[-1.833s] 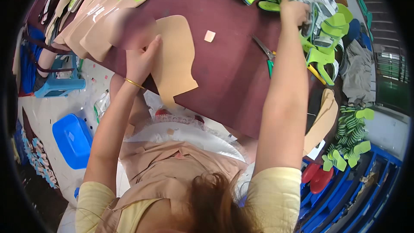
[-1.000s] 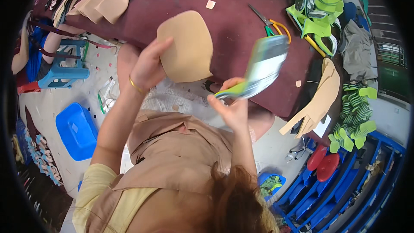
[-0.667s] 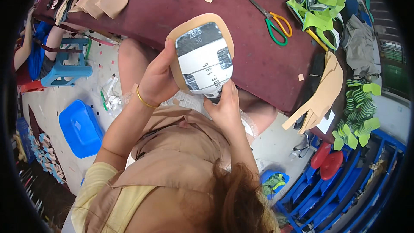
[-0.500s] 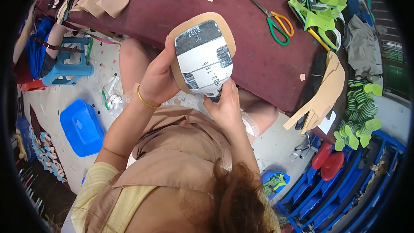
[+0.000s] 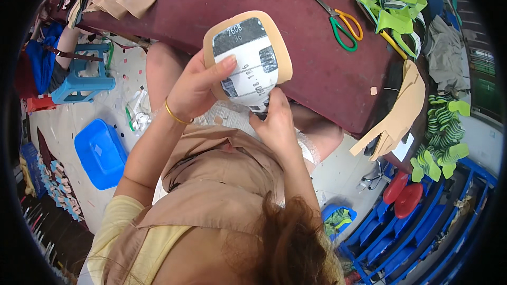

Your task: Manually attaching and trimming components of shoe insoles using scissors and adhesive.

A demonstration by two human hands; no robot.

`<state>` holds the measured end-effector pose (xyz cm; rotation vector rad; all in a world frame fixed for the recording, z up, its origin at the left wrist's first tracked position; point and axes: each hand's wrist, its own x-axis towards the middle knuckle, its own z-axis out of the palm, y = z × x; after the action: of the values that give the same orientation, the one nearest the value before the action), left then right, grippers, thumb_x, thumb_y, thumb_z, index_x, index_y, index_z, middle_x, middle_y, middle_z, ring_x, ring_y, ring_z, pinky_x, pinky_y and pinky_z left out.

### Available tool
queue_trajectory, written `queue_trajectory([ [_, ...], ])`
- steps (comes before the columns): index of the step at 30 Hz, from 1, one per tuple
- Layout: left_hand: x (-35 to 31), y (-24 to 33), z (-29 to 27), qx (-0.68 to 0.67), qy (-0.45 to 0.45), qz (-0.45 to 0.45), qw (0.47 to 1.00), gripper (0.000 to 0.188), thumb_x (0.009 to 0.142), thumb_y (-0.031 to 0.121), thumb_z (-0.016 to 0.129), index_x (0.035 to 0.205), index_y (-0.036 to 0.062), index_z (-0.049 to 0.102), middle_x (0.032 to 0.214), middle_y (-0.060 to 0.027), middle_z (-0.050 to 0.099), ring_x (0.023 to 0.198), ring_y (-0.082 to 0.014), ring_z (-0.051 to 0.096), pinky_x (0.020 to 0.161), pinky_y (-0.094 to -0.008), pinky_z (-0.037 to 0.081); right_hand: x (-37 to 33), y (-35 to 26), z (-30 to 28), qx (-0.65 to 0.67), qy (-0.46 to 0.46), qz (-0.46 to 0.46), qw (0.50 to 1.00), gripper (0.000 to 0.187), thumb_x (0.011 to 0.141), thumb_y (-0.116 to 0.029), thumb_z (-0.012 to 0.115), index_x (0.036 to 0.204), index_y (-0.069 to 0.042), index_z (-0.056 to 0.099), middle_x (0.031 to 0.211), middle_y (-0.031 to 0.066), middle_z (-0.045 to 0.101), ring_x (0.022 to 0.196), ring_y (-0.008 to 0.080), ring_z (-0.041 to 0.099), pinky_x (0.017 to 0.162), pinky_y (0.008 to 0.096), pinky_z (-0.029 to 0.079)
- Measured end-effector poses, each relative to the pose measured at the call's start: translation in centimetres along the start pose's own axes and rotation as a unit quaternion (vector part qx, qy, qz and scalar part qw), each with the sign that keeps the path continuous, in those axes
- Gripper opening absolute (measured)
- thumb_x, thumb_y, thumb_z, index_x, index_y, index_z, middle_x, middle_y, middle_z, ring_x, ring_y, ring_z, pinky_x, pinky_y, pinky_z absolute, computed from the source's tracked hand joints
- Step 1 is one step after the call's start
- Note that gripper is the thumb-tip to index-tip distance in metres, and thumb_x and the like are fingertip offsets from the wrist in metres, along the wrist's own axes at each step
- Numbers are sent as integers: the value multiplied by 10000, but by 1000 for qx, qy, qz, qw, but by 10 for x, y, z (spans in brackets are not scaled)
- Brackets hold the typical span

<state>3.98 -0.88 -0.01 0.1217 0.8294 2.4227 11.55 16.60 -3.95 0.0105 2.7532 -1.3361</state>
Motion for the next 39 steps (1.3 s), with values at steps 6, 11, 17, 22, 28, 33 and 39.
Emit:
queue_trajectory([
  [6,11,37,-18,14,10,-63,998,409,883,144,593,1238,-12,464,1113,-92,604,1021,-168,592,889,-329,488,-4,16,-2,335,44,-30,941,975,621,-148,841,1367,-56,221,1133,48,396,959,151,454,806,363,472],
  [11,19,42,-13,28,-21,-150,988,427,881,148,591,1244,-33,456,1117,-105,602,985,-169,612,869,-300,500,29,-9,-27,415,-86,-19,906,632,666,-108,818,1200,-3,498,1151,61,538,1070,152,527,841,306,486],
  [17,38,44,-4,127,-31,-152,980,378,876,205,612,1167,-20,529,1060,-79,626,918,-116,618,788,-260,507,37,-39,-17,469,-82,13,879,514,700,-49,780,1149,10,537,1054,77,631,958,144,596,847,298,486],
  [22,41,32,-14,110,-57,-156,980,458,902,340,581,1173,-26,529,1051,-53,623,928,-89,590,806,-236,478,45,-42,-11,599,30,19,800,513,839,-81,637,1289,4,406,1202,120,563,1075,219,573,921,347,472],
  [28,5,5,-14,210,6,-145,967,341,872,245,643,1059,-38,623,927,-37,660,824,-77,595,733,-223,477,49,-27,-32,664,37,75,743,436,849,-97,643,1241,-14,474,1154,90,590,1053,202,579,905,344,469],
  [33,3,3,-4,264,75,-87,958,247,850,199,668,925,-36,679,824,-34,674,750,-65,591,697,-214,470,53,-25,-37,616,34,70,784,425,836,-76,654,1224,-12,492,1117,90,606,1005,194,601,866,318,485],
  [39,16,3,-35,150,37,-130,979,617,967,506,323,1025,-25,633,995,-81,652,895,-150,590,810,-283,460,47,-41,-32,560,-8,30,828,440,763,-52,722,1162,20,550,1080,99,630,963,163,608,842,298,490],
])
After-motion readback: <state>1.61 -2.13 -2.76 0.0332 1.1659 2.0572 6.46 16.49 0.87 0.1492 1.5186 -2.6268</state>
